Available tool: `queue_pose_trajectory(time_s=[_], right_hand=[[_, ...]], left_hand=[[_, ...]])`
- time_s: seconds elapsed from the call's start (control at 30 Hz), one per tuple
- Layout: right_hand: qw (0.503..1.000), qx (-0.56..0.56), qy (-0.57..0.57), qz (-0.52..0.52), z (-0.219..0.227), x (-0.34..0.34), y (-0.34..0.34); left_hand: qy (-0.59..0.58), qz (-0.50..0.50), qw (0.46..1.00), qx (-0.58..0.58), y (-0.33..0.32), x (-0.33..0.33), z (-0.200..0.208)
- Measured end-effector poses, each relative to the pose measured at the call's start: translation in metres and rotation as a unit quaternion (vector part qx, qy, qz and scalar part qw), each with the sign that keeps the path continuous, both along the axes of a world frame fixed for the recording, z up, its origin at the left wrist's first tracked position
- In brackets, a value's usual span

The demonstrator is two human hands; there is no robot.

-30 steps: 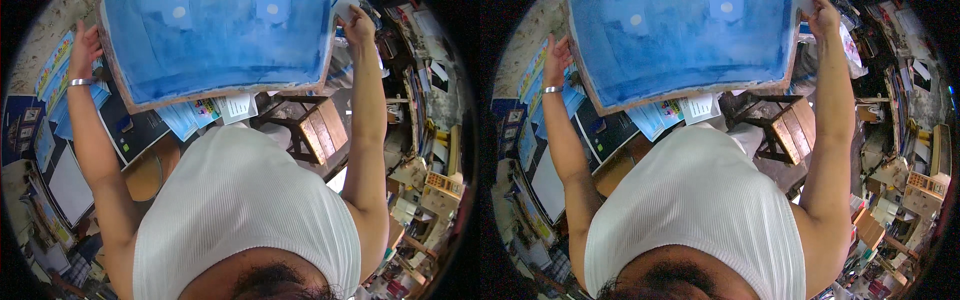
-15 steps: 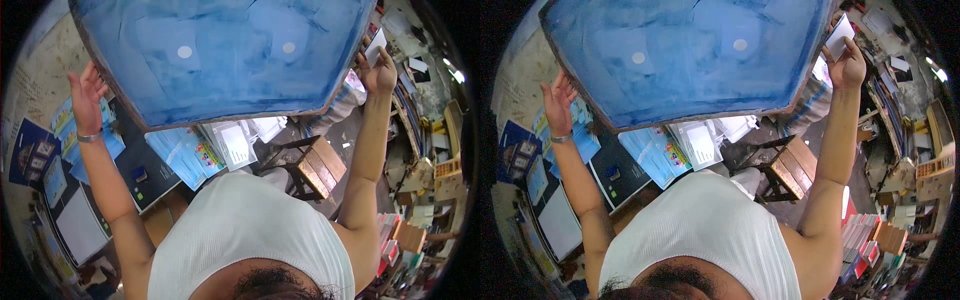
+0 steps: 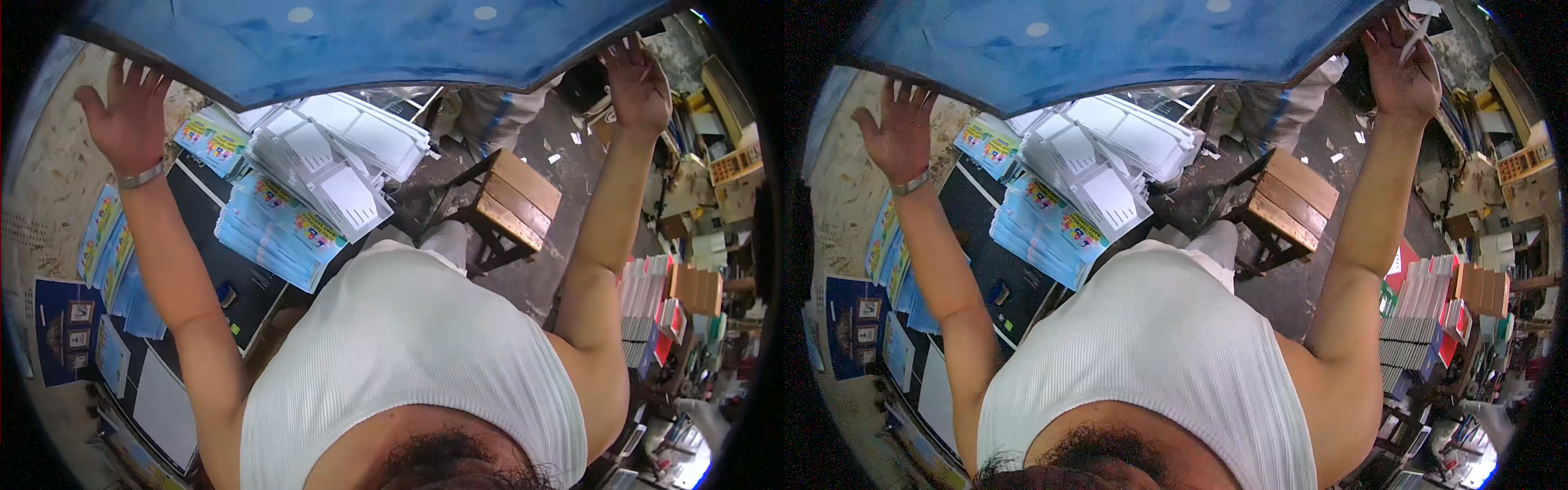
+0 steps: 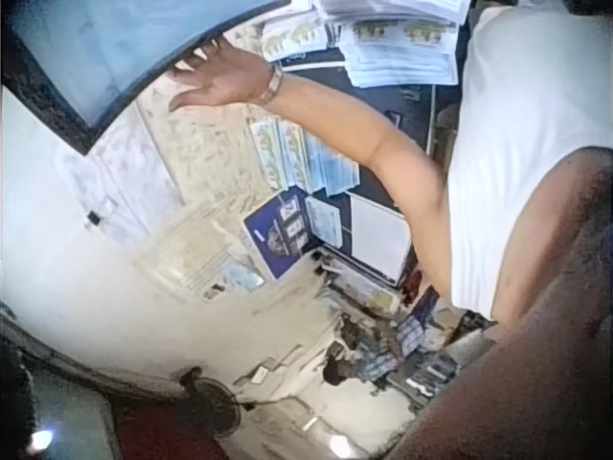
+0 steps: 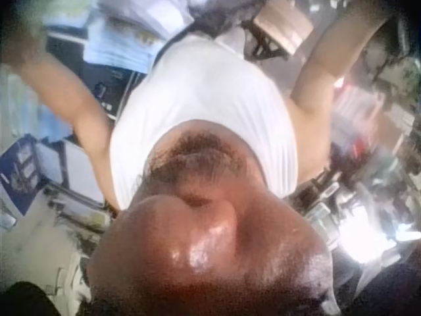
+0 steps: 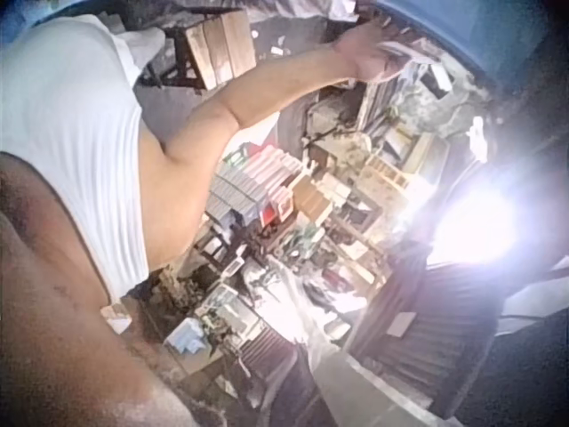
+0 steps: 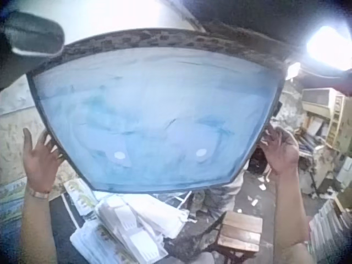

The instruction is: The person prepares a silk screen frame by using a small plastic card to apply and spread blue emulsion across the mesh surface. The person moves the card in multiple directions to ensure even coverage, picks up a blue folder, and later uses a larger blue squeegee tool to apply more material to the screen.

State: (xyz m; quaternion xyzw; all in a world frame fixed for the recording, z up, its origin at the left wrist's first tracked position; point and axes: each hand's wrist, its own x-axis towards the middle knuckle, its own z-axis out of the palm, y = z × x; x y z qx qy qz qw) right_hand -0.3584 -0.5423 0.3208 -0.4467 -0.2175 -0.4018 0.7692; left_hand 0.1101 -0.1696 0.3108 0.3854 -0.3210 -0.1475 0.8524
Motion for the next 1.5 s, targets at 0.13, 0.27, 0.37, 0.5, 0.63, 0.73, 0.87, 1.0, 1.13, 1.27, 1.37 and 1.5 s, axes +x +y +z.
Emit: queue_pose_trajectory(time_s=[0.13, 0.27, 0.37, 0.5, 0.63, 0.73, 0.87, 1.0, 1.13, 1.27, 1.37, 1.5], right_hand=[[0.997, 0.049, -0.034, -0.051, -0.016, -0.022, 0.017], [0.987, 0.098, -0.048, -0.117, -0.036, -0.035, 0.017], [0.986, 0.087, -0.084, -0.117, -0.048, -0.025, 0.010], [0.992, 0.009, -0.085, -0.093, -0.058, -0.008, 0.000], [0.981, 0.009, -0.060, -0.182, -0.064, 0.007, 0.003], [0.998, -0.020, -0.065, 0.006, -0.062, 0.032, -0.001], [0.988, 0.027, -0.060, 0.141, -0.060, 0.057, -0.013], [0.992, 0.069, 0.013, 0.109, -0.040, 0.099, 0.003], [0.984, -0.006, -0.005, 0.176, -0.024, 0.148, 0.000], [0.998, 0.053, 0.007, 0.020, -0.012, 0.190, -0.016], [0.995, 0.010, 0.018, 0.099, -0.004, 0.228, -0.014], [0.976, -0.017, 0.017, 0.217, -0.005, 0.274, 0.002]], left_hand=[[0.029, -0.053, 0.998, -0.007, -0.021, -0.003, -0.006], [0.081, -0.089, 0.993, 0.000, -0.041, 0.008, -0.017], [0.068, -0.104, 0.992, -0.020, -0.037, 0.006, -0.012], [-0.011, -0.496, 0.859, -0.127, -0.020, 0.088, -0.060], [-0.580, 0.219, 0.750, 0.232, 0.016, 0.101, -0.090], [-0.657, 0.357, 0.601, 0.282, 0.047, 0.094, -0.118], [-0.600, 0.338, 0.666, 0.287, 0.085, 0.069, -0.152], [-0.328, 0.145, 0.870, 0.339, 0.122, 0.050, -0.178], [-0.338, 0.195, 0.865, 0.316, 0.158, 0.036, -0.204], [-0.074, 0.093, 0.980, 0.162, 0.183, 0.005, -0.214], [0.182, -0.140, 0.966, -0.114, 0.216, -0.005, -0.219], [0.202, -0.112, 0.971, -0.067, 0.249, -0.034, -0.208]])
